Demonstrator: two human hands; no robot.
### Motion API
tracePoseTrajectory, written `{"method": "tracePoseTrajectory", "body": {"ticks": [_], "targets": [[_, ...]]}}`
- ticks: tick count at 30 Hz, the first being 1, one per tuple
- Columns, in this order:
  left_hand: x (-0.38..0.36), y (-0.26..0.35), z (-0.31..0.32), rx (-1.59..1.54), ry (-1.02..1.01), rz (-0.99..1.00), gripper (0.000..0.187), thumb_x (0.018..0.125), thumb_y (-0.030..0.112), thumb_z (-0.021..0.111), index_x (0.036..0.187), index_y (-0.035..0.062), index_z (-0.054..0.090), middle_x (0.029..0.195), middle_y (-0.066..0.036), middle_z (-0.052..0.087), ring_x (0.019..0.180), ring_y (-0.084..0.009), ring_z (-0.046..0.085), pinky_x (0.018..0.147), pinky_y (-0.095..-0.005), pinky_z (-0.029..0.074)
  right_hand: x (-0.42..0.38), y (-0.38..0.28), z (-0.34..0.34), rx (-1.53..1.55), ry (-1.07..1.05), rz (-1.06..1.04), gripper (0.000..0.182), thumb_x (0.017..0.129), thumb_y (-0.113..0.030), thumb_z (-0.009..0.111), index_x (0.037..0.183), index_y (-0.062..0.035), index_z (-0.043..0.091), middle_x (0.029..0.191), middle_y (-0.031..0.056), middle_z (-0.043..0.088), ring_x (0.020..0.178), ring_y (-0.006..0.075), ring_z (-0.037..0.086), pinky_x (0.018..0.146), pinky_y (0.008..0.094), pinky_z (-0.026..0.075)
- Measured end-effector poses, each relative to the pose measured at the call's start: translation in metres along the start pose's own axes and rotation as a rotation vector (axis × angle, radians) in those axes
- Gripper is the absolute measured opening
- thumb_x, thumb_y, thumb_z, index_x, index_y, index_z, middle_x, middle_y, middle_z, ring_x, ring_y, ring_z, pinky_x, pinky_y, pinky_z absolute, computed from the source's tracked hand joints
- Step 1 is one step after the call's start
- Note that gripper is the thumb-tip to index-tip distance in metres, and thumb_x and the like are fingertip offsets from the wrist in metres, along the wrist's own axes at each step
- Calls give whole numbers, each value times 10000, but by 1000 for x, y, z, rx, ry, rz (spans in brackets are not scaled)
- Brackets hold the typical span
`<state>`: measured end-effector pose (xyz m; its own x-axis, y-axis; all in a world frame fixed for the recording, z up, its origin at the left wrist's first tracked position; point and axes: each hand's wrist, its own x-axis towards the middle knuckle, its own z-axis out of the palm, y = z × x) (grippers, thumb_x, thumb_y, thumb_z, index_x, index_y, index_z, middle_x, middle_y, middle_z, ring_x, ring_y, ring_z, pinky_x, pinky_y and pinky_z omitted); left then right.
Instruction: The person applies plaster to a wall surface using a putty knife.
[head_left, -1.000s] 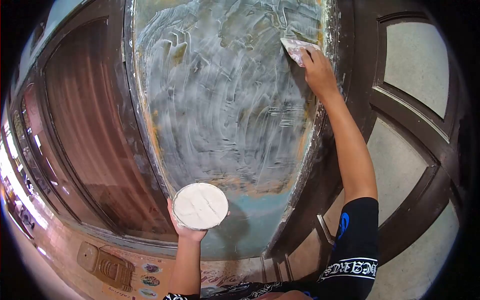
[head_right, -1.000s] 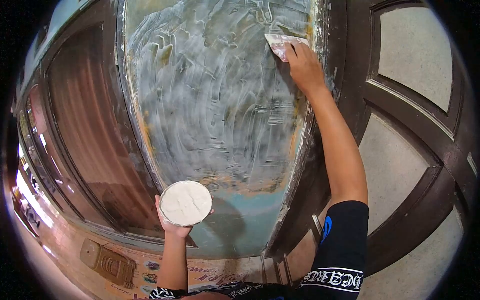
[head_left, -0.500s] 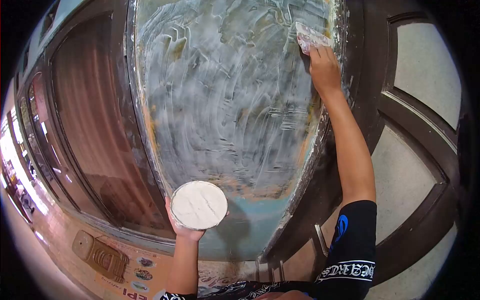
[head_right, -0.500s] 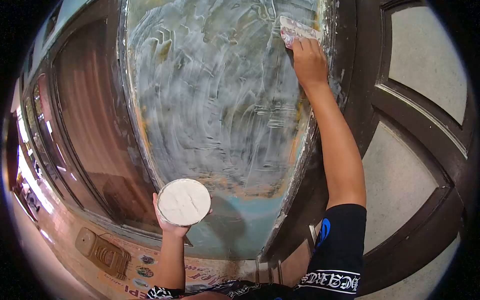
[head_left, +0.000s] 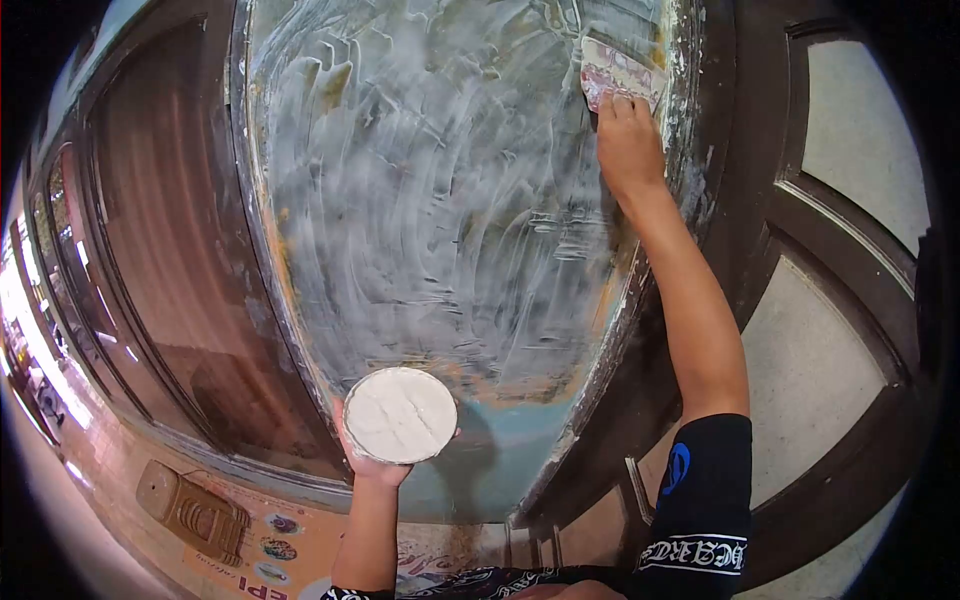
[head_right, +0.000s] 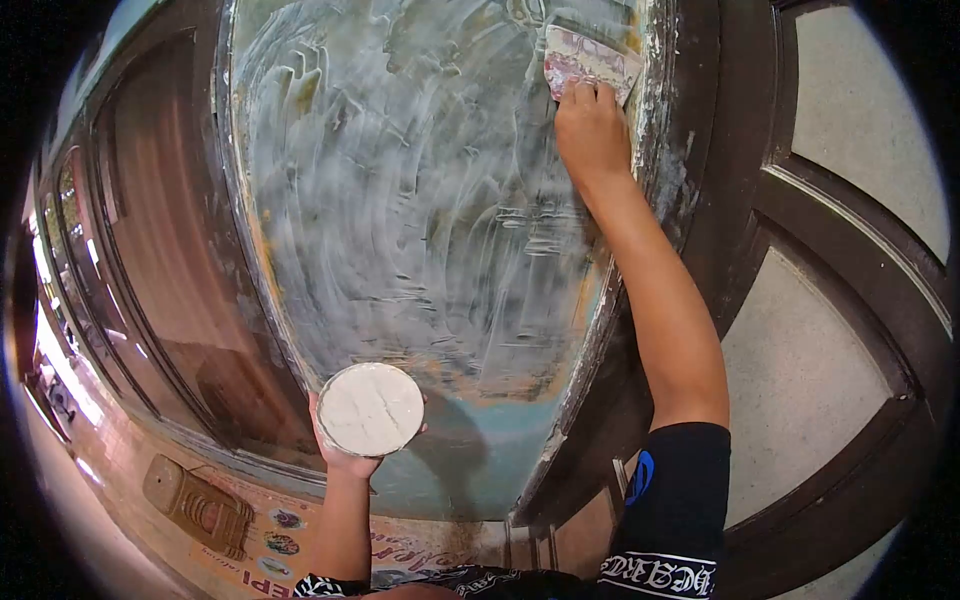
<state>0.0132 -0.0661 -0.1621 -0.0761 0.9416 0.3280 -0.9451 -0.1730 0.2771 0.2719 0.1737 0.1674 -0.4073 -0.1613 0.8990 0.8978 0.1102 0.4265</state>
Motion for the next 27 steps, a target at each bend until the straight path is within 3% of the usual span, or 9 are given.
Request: {"method": "tracePoseTrajectory", "body": {"ticks": [11,13,23,24,26,27], "targets": [[12,-16,-12,10,-16,-40,861,894,777,351,1476,150,457,1521,-174,433,1325,-529,427,961,-859,289,-37,-17,-13,37,-56,-35,354,815,-76,592,1134,57,672,967,113,638,961,274,578,827,342,531],[12,-19,-12,-105,33,-36,928,862,804,407,1499,129,410,1508,-249,416,1284,-631,400,931,-844,337,-44,-23,-14,35,-66,-31,353,812,-79,595,1129,57,672,962,113,633,959,273,578,826,343,531],[7,-27,-21,-50,21,-47,900,873,797,400,1520,171,394,1535,-231,391,1319,-645,342,956,-846,306,-104,-69,-33,142,-75,-84,379,781,-59,615,1109,127,659,917,133,586,909,281,570,742,350,528],[6,-27,-19,-50,24,-47,900,873,797,400,1520,171,394,1535,-231,391,1319,-645,342,956,-846,306,-109,-72,-36,143,-78,-84,379,781,-59,615,1109,127,659,917,133,586,909,281,570,742,350,528],[1,-27,-14,-37,-47,-103,891,889,787,354,1501,143,425,1549,-158,403,1365,-496,404,996,-847,262,-120,-77,-41,186,-159,-61,394,778,-60,616,1119,133,655,914,129,579,886,276,560,749,348,522],[1,-26,-16,-19,88,-54,890,883,792,361,1500,155,425,1548,-163,401,1366,-506,396,983,-858,261,-125,-80,-42,174,-145,-74,398,776,-60,614,1117,140,652,913,121,570,872,272,550,753,352,517]]}}
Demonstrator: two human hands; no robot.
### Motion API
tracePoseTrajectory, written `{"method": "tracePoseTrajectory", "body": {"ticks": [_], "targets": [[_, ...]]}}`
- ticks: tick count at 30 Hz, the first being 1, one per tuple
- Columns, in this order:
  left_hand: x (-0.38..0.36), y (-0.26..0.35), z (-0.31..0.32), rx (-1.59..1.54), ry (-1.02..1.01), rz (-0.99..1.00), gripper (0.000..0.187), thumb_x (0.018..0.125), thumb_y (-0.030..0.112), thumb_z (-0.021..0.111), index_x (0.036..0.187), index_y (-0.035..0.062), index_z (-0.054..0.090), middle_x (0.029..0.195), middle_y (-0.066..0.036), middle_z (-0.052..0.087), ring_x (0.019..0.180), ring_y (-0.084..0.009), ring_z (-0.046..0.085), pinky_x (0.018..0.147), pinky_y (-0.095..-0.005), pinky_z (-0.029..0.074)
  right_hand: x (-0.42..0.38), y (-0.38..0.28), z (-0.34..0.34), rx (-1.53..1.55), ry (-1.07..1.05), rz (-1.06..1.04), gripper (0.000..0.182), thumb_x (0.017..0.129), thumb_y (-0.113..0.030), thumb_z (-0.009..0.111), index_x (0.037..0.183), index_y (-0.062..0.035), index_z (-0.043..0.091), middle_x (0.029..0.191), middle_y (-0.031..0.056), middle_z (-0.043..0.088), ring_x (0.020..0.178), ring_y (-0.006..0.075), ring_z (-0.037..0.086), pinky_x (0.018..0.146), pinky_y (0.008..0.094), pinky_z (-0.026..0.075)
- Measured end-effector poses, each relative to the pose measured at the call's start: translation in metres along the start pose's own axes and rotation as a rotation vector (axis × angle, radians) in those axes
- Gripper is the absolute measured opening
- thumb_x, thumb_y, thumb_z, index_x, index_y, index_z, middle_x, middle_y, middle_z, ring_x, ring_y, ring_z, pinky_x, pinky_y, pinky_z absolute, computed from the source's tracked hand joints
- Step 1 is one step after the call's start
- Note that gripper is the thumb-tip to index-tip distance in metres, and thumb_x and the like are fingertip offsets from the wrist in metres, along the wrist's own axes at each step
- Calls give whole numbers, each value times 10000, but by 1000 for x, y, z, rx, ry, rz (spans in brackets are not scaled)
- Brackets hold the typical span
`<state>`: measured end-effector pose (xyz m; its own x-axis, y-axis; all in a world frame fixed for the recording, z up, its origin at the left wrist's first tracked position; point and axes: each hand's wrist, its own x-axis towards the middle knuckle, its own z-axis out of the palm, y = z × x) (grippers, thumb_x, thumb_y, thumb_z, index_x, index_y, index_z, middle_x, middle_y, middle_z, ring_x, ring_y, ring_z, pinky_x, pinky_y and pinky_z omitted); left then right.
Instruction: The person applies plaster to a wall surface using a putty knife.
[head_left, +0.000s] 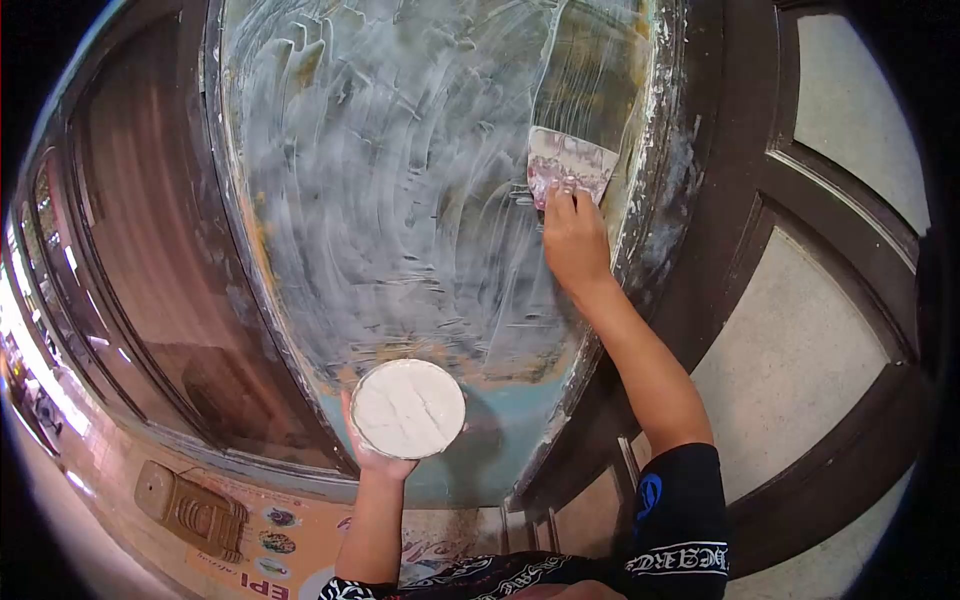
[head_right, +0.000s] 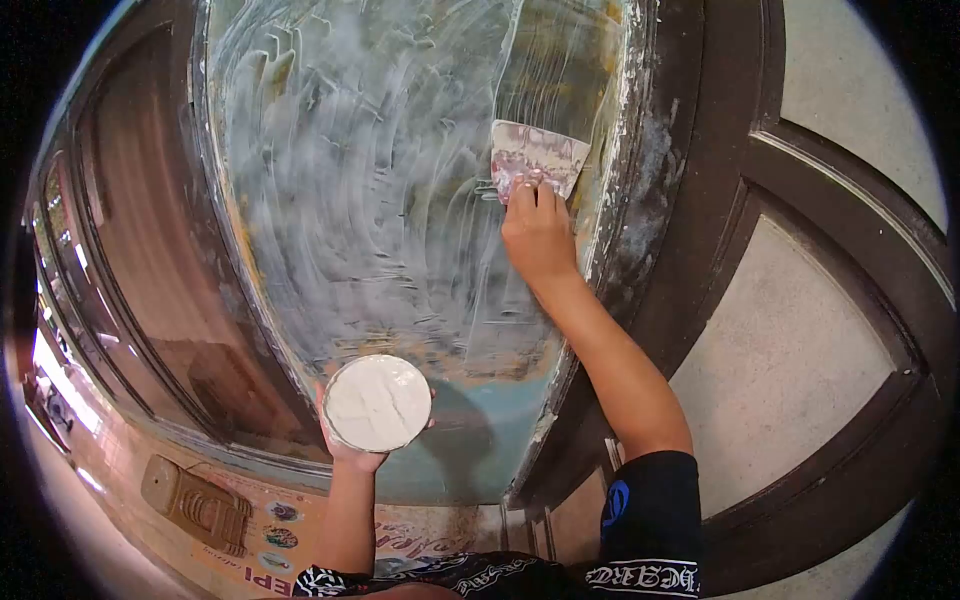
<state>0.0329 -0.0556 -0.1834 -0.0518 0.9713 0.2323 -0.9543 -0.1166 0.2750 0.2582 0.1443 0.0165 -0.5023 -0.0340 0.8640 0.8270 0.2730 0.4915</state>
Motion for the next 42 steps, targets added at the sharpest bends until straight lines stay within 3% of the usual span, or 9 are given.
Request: {"method": "tracePoseTrajectory", "body": {"ticks": [9,12,16,19,21,30,35,37,42], "targets": [[-29,5,6,39,-85,-60,874,880,787,363,1502,176,422,1547,-162,403,1358,-510,403,982,-859,263,-1,11,-47,209,62,122,194,794,-43,585,971,-3,652,892,112,595,887,289,573,773,405,492],[-29,15,-1,13,-39,6,877,877,785,384,1490,160,434,1532,-184,419,1338,-534,412,983,-846,283,47,57,-87,245,191,227,302,769,64,561,1046,-8,656,966,163,663,958,350,594,861,464,472],[-28,18,8,47,-92,1,910,854,801,415,1489,148,431,1517,-217,421,1307,-590,407,967,-836,314,126,116,-95,310,75,271,407,757,107,541,1144,18,634,1081,229,657,1059,417,590,952,478,464],[-25,18,11,-18,-56,2,934,842,813,425,1491,142,425,1506,-233,423,1285,-622,403,951,-838,325,177,158,-80,313,120,83,443,748,137,542,1163,16,638,1020,227,651,967,411,625,858,441,494],[-21,20,10,-20,-68,11,945,839,816,426,1493,134,419,1505,-232,423,1285,-623,402,951,-838,326,206,167,-91,610,53,125,261,761,94,615,1009,60,690,886,259,710,816,303,712,712,405,543],[-1,36,0,32,-17,106,873,886,778,381,1490,150,434,1512,-150,446,1338,-464,448,981,-817,331,249,208,-74,193,-117,133,342,689,73,606,1020,32,684,925,298,651,838,389,683,732,426,523],[10,40,-2,42,3,67,886,874,791,387,1485,150,440,1516,-143,443,1335,-460,452,961,-850,308,249,203,-82,228,-173,160,289,695,59,620,979,49,670,935,294,638,796,392,676,684,428,513],[15,39,-3,-21,-8,57,921,873,787,398,1513,124,394,1521,-244,407,1298,-606,410,955,-838,316,248,204,-81,123,-113,68,279,700,67,622,976,47,666,919,296,637,769,395,667,672,430,507],[21,36,10,-60,-63,7,938,868,797,405,1513,117,388,1528,-238,393,1317,-593,396,937,-851,317,249,200,-89,111,-185,119,256,707,48,643,962,35,666,922,299,634,826,406,664,707,428,506]]}}
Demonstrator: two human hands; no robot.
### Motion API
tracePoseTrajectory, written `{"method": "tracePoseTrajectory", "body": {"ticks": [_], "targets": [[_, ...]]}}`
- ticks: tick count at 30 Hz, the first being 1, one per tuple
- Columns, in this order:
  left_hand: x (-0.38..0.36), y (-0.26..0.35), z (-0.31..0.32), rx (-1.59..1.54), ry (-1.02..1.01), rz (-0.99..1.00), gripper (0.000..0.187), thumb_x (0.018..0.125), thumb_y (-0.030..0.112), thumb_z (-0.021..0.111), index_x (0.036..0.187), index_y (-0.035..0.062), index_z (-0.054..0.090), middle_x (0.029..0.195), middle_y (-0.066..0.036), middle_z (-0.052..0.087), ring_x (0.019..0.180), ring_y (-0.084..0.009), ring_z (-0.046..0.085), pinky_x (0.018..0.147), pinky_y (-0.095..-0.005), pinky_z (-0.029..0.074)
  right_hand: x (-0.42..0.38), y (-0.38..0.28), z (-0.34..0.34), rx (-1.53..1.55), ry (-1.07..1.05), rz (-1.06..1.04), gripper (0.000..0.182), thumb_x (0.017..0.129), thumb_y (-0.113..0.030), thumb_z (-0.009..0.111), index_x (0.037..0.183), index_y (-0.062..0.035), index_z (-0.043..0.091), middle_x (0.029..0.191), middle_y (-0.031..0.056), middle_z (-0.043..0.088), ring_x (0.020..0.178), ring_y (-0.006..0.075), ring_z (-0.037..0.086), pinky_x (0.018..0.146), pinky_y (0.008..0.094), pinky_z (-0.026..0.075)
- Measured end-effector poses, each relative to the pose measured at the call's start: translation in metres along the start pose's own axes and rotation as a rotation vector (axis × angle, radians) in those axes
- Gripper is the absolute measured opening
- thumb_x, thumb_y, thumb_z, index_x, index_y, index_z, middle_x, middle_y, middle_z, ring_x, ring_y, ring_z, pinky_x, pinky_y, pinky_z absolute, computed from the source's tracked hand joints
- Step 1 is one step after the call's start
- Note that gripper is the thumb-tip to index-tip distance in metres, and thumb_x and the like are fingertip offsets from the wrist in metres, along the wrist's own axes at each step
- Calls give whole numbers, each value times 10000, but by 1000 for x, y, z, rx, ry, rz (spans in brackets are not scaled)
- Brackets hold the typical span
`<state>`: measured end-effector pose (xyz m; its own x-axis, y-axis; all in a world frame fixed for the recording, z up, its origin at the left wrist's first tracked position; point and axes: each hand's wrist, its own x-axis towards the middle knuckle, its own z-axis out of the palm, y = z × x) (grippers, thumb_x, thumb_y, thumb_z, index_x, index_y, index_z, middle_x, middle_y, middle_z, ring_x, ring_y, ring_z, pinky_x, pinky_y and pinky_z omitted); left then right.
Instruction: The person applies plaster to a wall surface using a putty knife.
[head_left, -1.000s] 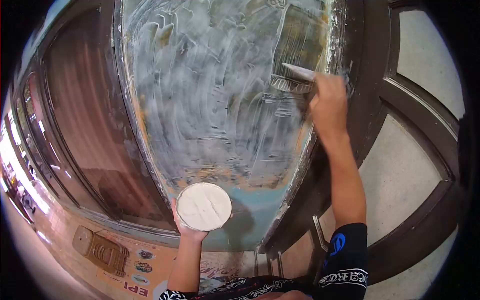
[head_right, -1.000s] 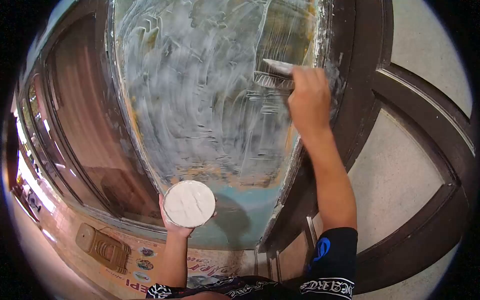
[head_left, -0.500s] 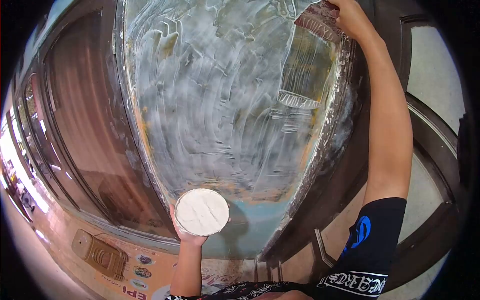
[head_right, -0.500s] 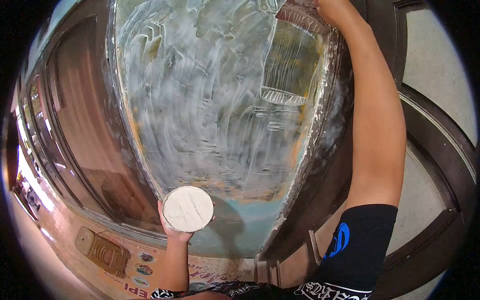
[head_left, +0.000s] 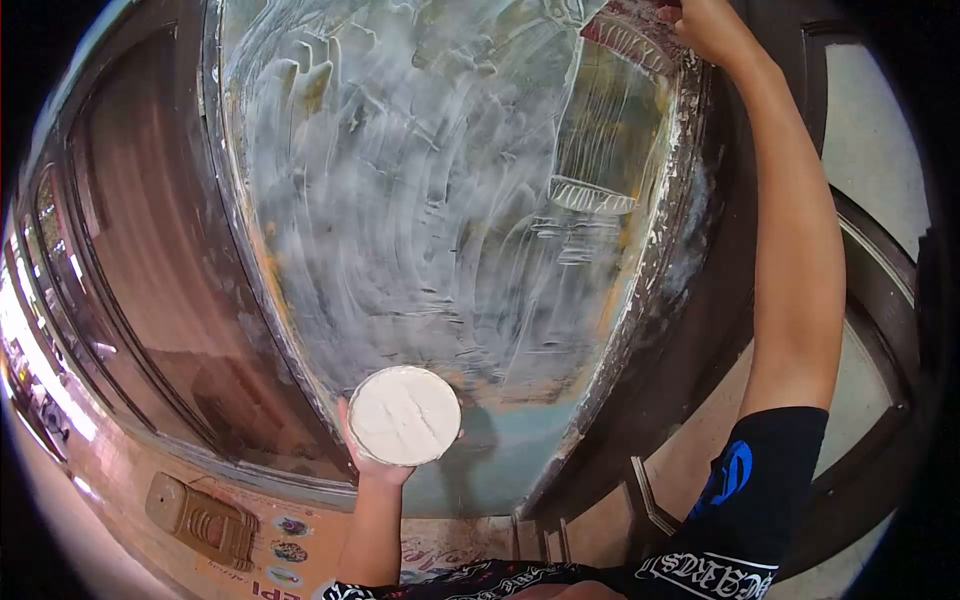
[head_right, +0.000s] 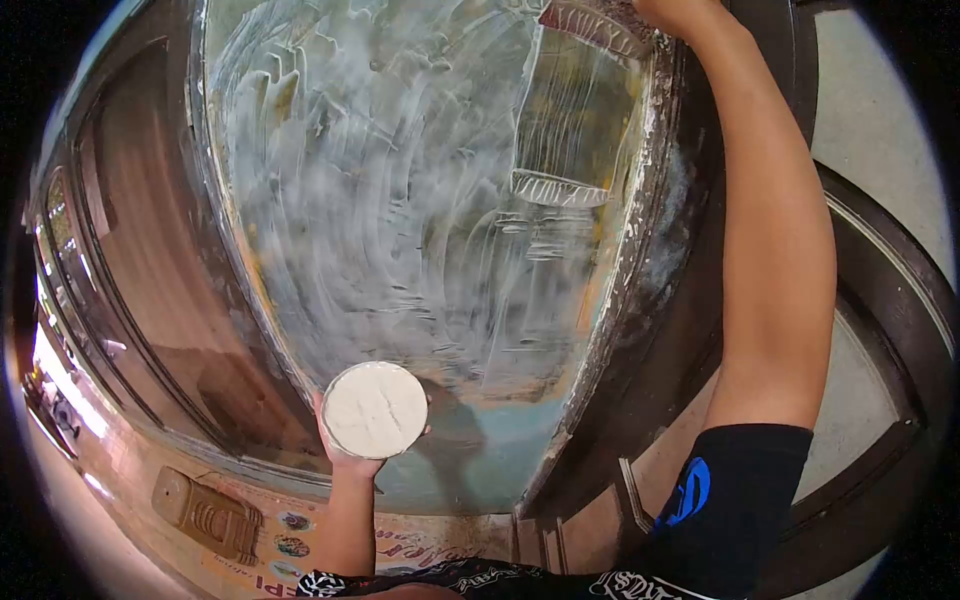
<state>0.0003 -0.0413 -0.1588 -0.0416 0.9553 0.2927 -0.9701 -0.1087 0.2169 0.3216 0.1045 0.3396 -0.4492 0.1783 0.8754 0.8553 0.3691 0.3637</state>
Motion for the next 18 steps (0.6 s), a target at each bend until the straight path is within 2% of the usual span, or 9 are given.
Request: {"method": "tracePoseTrajectory", "body": {"ticks": [4,6,7,10,12,14,15,17,18], "targets": [[2,2,11,-63,21,-28,934,873,795,401,1518,120,381,1540,-229,382,1323,-594,386,941,-847,320,2,8,10,-9,77,-127,220,702,35,656,923,45,652,907,293,637,833,423,653,708,436,502],[-1,6,8,120,-85,-49,902,881,788,373,1515,146,399,1557,-177,384,1375,-495,394,992,-850,264,2,-2,5,20,-11,-54,217,704,30,652,921,43,656,907,293,638,831,431,650,705,441,502],[-3,7,6,121,-79,-55,902,881,788,373,1515,146,399,1557,-177,384,1375,-495,394,992,-850,264,0,-8,1,45,-94,18,214,705,26,647,919,41,661,907,292,638,830,439,647,701,445,503],[-4,10,4,78,-52,-40,914,875,790,391,1515,137,398,1556,-192,378,1371,-510,391,983,-846,281,-3,7,19,13,37,-138,201,717,39,632,914,35,670,884,287,648,805,423,659,687,445,506],[-7,9,8,125,-182,-65,922,871,791,403,1513,128,400,1553,-204,377,1359,-523,397,972,-846,296,-8,4,26,36,91,-194,192,727,39,625,913,33,672,878,286,650,801,417,663,685,445,507],[-10,10,4,93,-111,-54,925,870,791,405,1516,129,395,1552,-208,376,1354,-536,393,971,-846,296,-15,-5,29,82,-34,9,176,753,37,612,916,35,677,872,287,655,804,412,669,684,447,510],[-11,10,2,65,-41,-43,928,868,791,408,1519,129,389,1551,-212,375,1350,-549,389,970,-847,296,-20,-10,28,80,-39,9,176,753,37,612,916,35,677,872,287,655,804,412,669,684,447,510],[-11,8,2,73,-78,-59,935,868,797,399,1524,132,379,1555,-215,367,1351,-560,378,974,-848,291,-34,-19,25,95,-72,-39,217,761,70,585,948,29,689,857,287,656,791,401,667,662,436,510],[-11,7,2,87,-119,-69,941,867,803,390,1529,134,369,1558,-217,359,1353,-571,368,978,-849,286,-40,-27,25,221,-52,71,132,784,60,649,905,42,699,762,227,681,685,297,669,605,392,499]]}}
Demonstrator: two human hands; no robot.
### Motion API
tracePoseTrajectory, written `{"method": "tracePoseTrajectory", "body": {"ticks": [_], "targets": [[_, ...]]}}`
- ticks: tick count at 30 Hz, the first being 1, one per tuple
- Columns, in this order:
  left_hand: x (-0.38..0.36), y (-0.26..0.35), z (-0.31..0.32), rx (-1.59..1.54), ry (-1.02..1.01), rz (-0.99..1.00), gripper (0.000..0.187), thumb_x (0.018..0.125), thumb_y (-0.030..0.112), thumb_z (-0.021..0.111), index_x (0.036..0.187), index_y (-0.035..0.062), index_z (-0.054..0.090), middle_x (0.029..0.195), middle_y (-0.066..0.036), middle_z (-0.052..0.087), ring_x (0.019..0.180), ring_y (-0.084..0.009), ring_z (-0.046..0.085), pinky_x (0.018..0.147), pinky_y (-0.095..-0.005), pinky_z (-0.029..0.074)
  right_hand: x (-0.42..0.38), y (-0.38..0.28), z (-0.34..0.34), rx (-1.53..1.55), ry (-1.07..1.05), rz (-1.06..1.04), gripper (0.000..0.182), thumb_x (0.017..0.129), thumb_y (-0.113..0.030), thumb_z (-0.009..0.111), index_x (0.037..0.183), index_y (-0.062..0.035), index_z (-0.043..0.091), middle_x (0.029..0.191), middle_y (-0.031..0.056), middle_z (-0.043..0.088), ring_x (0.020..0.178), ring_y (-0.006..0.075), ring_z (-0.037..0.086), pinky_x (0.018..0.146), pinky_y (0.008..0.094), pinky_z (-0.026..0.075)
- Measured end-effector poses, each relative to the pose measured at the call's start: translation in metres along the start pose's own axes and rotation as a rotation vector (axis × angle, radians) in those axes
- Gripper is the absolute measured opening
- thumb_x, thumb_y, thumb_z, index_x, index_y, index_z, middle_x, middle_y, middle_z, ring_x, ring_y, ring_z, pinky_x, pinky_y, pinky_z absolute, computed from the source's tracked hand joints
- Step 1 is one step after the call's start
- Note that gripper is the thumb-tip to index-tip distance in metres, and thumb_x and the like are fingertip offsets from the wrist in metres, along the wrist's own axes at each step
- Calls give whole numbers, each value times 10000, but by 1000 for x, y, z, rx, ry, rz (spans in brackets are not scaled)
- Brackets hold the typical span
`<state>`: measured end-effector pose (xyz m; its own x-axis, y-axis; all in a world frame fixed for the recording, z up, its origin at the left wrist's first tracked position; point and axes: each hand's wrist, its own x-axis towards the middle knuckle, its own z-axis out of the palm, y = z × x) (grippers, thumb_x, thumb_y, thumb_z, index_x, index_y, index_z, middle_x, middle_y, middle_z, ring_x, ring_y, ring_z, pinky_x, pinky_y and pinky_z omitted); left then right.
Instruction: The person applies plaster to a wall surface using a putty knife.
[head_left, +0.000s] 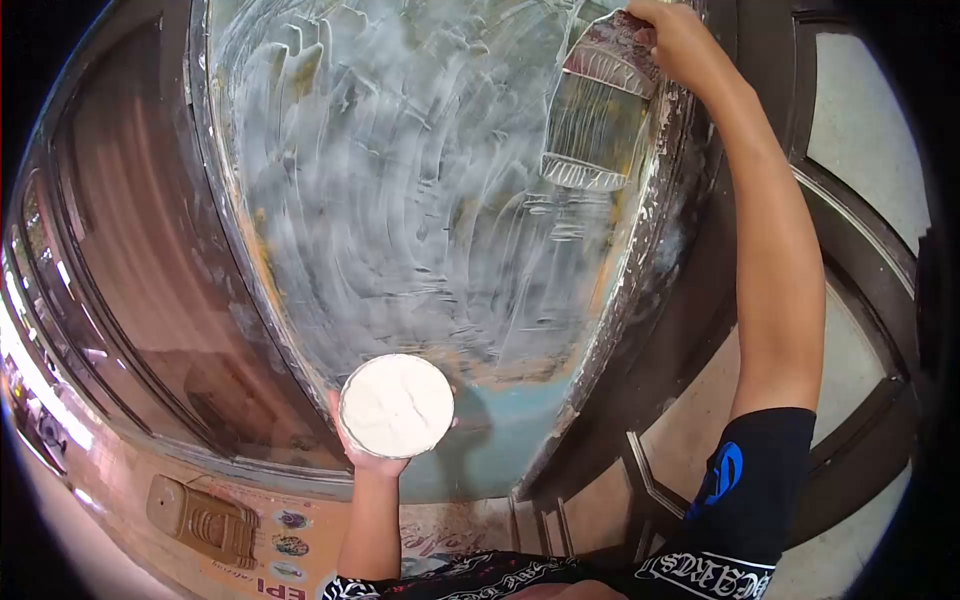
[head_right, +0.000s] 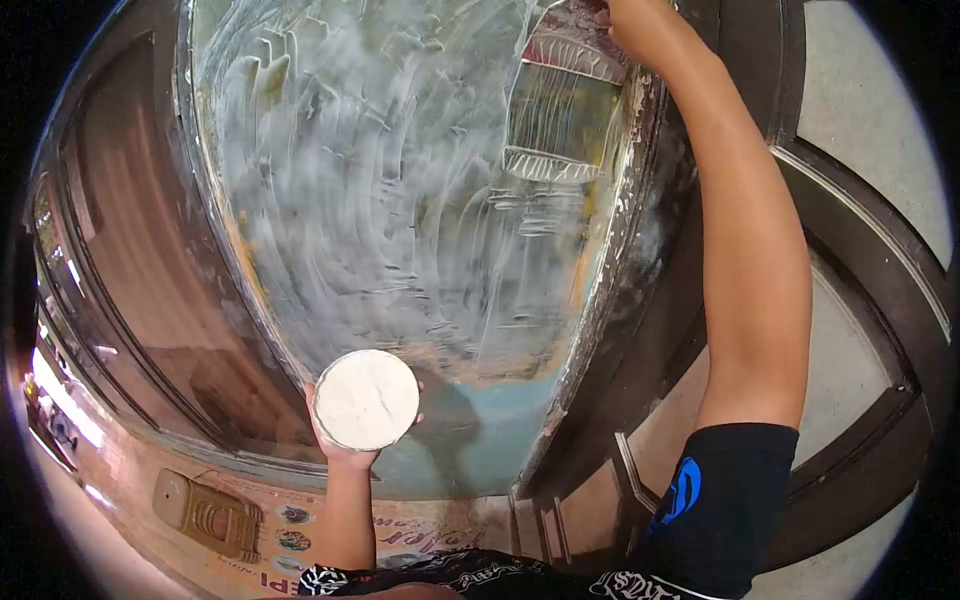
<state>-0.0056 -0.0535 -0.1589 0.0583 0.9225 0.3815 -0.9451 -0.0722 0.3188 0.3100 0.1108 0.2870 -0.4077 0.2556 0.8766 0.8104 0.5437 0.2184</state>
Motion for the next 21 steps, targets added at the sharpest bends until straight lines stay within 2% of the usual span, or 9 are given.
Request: {"method": "tracePoseTrajectory", "body": {"ticks": [1,3,7,8,11,15,19,21], "targets": [[-1,-1,0,-3,4,-5,941,867,803,390,1529,134,369,1558,-217,359,1353,-571,368,978,-849,286,-3,11,9,-2,-6,3,132,784,60,649,905,42,699,762,227,681,685,297,669,605,392,499],[-2,-4,-1,-110,83,2,962,860,820,371,1534,133,354,1563,-228,341,1356,-591,346,982,-847,287,-7,40,34,-52,15,-254,450,722,159,564,1141,19,645,1032,229,667,964,395,655,828,423,515],[-3,-7,6,-61,19,-46,963,854,830,367,1534,147,358,1560,-227,346,1368,-570,351,978,-842,300,-38,12,37,17,38,-201,454,701,179,567,1119,23,645,1022,216,678,952,384,669,832,411,526],[-4,-8,7,-45,56,-44,958,848,835,371,1531,163,364,1556,-216,360,1365,-563,362,975,-839,310,-44,7,37,42,30,-200,402,726,148,572,1099,19,647,970,195,666,902,367,663,816,406,537],[-7,-9,4,-76,94,-35,951,847,836,372,1528,172,369,1554,-205,370,1362,-563,369,972,-833,322,-61,0,43,55,15,-222,383,709,153,576,1061,19,644,923,188,650,894,362,659,809,411,532],[-11,-9,6,-51,83,-54,947,849,837,367,1529,177,368,1559,-194,367,1364,-557,370,973,-831,323,-86,-8,56,72,-27,-184,256,771,106,543,993,16,633,904,183,636,906,381,641,801,433,518],[-16,-9,6,-64,75,-69,957,841,848,367,1532,185,362,1565,-201,353,1365,-568,358,975,-832,321,-104,-20,65,86,-75,-128,252,808,88,518,1008,13,651,957,185,655,954,393,636,826,437,513],[-17,-9,6,-28,39,-81,954,838,846,376,1532,192,362,1564,-209,347,1366,-573,352,976,-835,314,-107,-17,70,102,-101,-132,283,781,89,556,1028,10,669,979,191,668,960,395,642,823,442,519]]}}
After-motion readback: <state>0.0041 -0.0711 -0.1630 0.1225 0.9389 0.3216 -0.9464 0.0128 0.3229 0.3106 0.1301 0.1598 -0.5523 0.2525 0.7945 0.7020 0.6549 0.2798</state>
